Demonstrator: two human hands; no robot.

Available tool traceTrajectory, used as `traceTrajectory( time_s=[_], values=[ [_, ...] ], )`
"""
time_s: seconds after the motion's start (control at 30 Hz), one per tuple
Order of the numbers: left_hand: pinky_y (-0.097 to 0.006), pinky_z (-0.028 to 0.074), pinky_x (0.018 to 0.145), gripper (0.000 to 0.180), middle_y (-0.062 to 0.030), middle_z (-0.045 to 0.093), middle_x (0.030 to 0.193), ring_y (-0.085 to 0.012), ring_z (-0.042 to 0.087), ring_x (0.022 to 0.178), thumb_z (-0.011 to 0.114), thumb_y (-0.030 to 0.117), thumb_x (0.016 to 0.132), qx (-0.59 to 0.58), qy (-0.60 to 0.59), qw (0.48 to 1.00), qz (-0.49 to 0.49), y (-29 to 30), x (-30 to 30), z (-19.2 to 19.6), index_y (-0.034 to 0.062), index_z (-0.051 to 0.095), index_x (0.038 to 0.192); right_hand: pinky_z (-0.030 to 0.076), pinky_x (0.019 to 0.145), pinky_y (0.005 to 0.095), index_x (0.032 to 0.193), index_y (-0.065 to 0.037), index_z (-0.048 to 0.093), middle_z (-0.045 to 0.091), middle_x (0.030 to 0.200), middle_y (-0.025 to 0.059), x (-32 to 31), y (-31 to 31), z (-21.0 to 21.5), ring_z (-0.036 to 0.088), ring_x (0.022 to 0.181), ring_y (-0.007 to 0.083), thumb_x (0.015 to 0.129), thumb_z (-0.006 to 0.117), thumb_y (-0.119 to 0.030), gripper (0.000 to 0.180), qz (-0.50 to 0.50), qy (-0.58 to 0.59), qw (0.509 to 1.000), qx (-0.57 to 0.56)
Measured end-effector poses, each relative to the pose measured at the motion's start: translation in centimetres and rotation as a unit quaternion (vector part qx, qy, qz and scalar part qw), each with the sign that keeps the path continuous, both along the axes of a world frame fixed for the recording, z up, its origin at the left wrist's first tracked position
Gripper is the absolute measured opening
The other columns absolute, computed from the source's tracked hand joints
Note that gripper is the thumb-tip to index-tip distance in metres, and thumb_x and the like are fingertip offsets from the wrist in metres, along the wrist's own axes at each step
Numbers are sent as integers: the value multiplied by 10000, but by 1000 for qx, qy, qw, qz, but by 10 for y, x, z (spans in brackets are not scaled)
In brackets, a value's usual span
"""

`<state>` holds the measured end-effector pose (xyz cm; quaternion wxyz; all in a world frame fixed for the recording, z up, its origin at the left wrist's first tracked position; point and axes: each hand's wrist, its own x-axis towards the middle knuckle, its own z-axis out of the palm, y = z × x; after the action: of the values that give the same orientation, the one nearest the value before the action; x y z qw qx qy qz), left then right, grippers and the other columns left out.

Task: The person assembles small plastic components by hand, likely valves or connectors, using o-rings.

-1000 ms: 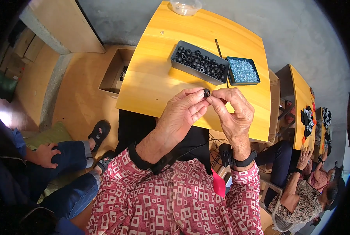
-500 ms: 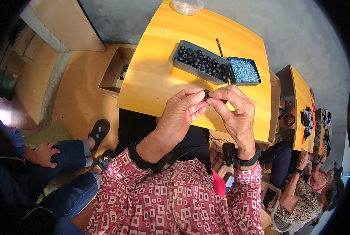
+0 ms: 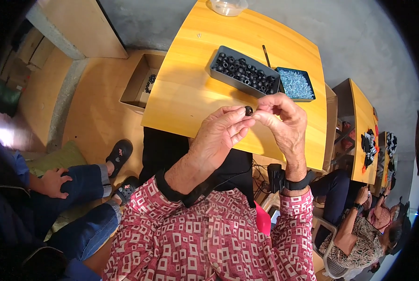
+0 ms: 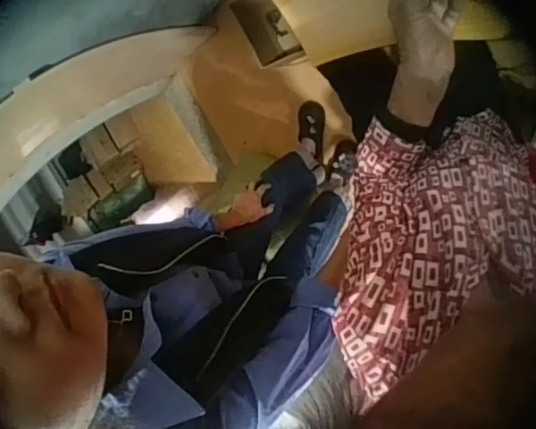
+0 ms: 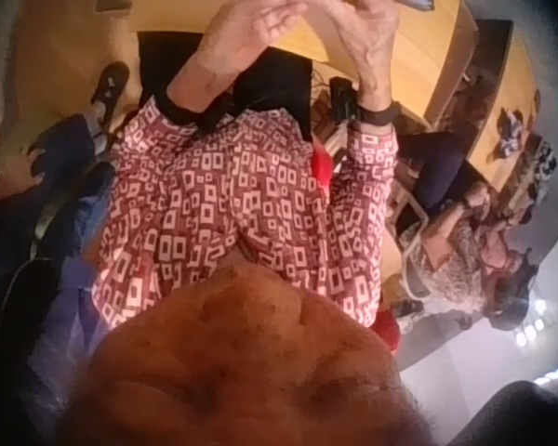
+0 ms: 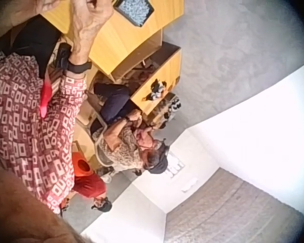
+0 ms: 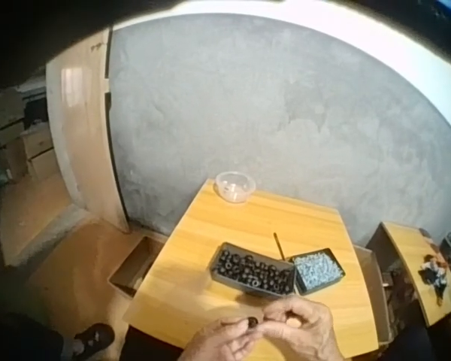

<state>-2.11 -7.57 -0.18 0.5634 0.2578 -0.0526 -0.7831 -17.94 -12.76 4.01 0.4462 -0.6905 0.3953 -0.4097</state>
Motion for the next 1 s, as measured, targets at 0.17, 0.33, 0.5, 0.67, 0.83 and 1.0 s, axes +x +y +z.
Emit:
traceTrajectory(
  time_s=[0.17,0.33,0.5,0.67,0.83,1.0],
  values=[
    [-258,467,853,155,-9,631,1000,-111,595,951,633,127,882,0,15,1000,8,0,-2,-7,108,606,1033,476,628,303,863,-11,659,630,807,79,2,9,-2,583,703,200,697,763,-49,200,-35,165,917,-361],
    [-260,477,855,114,6,628,980,-91,593,951,617,133,901,-12,27,1000,10,4,-1,-14,115,604,1012,502,666,331,888,-2,660,631,887,100,8,10,-13,615,782,260,678,741,-16,225,-30,191,894,-405],
    [-240,498,815,102,8,630,961,-90,609,895,617,120,902,-2,17,1000,-9,4,5,-19,108,606,1002,514,681,339,922,11,652,630,908,106,10,13,-18,619,791,263,670,740,-20,269,-19,197,892,-406],
    [-223,513,785,143,-13,646,983,-113,632,898,614,108,903,-10,-4,1000,-11,2,16,-22,90,610,1044,512,684,348,970,1,657,638,908,113,14,10,-12,617,788,267,737,709,-74,250,8,206,903,-376],
    [-258,546,789,204,-70,667,1025,-161,660,951,589,68,909,-2,8,1000,-2,0,26,-15,73,603,1112,508,692,342,1000,5,669,664,867,158,-12,-44,13,641,770,282,802,658,-98,223,-66,221,949,-216],
    [-257,543,790,207,-73,667,1024,-159,658,950,585,73,913,3,1,1000,3,-2,30,-7,75,596,1120,510,693,339,955,9,677,680,870,159,-27,-96,12,652,761,282,827,636,-96,170,-37,265,957,-108]
  ],
)
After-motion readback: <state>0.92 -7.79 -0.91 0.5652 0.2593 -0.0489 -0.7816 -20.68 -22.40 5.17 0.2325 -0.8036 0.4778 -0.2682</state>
